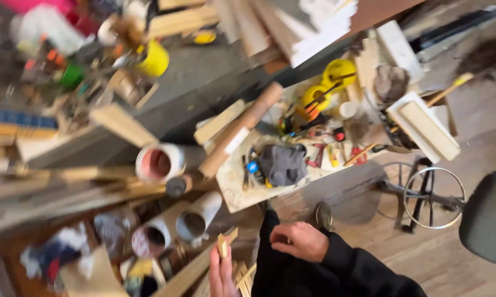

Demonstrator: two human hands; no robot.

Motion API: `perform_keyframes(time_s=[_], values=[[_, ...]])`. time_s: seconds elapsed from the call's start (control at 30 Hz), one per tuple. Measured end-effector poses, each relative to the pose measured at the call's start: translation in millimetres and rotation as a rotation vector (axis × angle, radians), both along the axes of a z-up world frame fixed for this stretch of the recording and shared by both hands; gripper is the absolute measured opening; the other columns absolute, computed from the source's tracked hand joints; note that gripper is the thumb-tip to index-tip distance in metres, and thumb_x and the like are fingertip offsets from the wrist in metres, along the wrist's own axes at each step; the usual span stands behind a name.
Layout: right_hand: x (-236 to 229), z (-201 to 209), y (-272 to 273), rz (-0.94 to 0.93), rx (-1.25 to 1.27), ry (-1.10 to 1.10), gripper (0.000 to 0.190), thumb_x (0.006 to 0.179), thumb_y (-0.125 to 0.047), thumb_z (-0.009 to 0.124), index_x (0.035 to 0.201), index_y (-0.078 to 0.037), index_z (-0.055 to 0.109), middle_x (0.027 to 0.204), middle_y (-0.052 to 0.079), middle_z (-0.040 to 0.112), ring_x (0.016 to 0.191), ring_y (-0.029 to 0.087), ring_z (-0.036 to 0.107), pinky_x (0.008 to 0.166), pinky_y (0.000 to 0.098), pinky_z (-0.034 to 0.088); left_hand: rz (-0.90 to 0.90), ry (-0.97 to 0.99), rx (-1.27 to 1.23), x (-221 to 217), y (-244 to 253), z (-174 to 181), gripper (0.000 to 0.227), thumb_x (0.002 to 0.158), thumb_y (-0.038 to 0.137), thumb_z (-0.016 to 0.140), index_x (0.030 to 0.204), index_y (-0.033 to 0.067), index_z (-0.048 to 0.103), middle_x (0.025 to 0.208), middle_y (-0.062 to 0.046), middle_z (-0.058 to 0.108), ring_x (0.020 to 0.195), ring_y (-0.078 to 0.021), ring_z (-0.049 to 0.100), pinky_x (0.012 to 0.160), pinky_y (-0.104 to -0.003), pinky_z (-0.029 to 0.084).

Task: Assemble small wooden picture frames using glue, a miter vise, and a hammer.

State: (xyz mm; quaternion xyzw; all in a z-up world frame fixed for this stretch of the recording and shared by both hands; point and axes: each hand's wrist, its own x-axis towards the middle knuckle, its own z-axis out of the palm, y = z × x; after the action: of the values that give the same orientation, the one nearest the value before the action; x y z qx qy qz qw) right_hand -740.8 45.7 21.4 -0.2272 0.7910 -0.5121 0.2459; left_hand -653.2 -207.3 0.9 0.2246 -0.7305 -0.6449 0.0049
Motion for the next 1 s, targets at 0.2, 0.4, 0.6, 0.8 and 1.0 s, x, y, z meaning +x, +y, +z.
perform_keyframes(time_s=[0.2, 0.4, 0.6, 0.8, 1.0], values=[[14, -36, 80, -0.342, 0.115, -0.113, 0.021, 0.089, -0.028, 0.072, 0.103, -0.012, 0.072, 0.090, 0.008, 0.075, 0.083, 0.026, 0.075, 0.072, 0.0383, 0.059, -0.223, -0.099, -0.035, -65, 25, 45, 0.040, 0.105, 0.021, 0.042, 0.137, 0.0008, 0.056, 0.138, -0.013, 0.061, 0.131, -0.0193, 0.055, 0.112, -0.032, 0.039], [26, -127, 253, -0.869, 0.450, 0.033, 0.039, 0.083, -0.032, 0.078, 0.116, -0.015, 0.068, 0.106, 0.009, 0.072, 0.095, 0.027, 0.072, 0.084, 0.0405, 0.057, -0.389, -0.187, -0.191, -86, 86, 73, 0.042, 0.105, 0.022, 0.044, 0.141, 0.0023, 0.056, 0.139, -0.011, 0.062, 0.133, -0.0200, 0.056, 0.111, -0.033, 0.039], [-35, -184, 401, -0.933, 0.641, 0.444, 0.070, 0.080, -0.031, 0.084, 0.138, -0.006, 0.054, 0.146, 0.023, 0.052, 0.133, 0.043, 0.051, 0.108, 0.0508, 0.043, -0.348, -0.124, -0.043, -41, 138, 25, 0.048, 0.103, 0.019, 0.047, 0.147, 0.0001, 0.048, 0.151, -0.012, 0.053, 0.139, -0.0191, 0.049, 0.118, -0.033, 0.031], [-73, -239, 441, -0.853, 0.583, 0.418, 0.077, 0.074, -0.032, 0.085, 0.142, -0.013, 0.054, 0.143, 0.019, 0.054, 0.130, 0.041, 0.052, 0.105, 0.0554, 0.041, -0.260, -0.200, 0.050, 14, 164, -39, 0.054, 0.099, 0.014, 0.047, 0.151, 0.0039, 0.040, 0.152, -0.008, 0.050, 0.126, -0.0126, 0.055, 0.109, -0.027, 0.038], [-56, -209, 445, -0.864, 0.224, 0.310, 0.060, 0.089, -0.026, 0.077, 0.145, -0.015, 0.056, 0.133, 0.012, 0.067, 0.118, 0.033, 0.061, 0.100, 0.0456, 0.048, -0.399, -0.054, 0.003, 29, 244, 17, 0.056, 0.103, 0.014, 0.053, 0.155, -0.0010, 0.043, 0.091, -0.007, 0.055, 0.071, -0.0125, 0.053, 0.062, -0.026, 0.046]])
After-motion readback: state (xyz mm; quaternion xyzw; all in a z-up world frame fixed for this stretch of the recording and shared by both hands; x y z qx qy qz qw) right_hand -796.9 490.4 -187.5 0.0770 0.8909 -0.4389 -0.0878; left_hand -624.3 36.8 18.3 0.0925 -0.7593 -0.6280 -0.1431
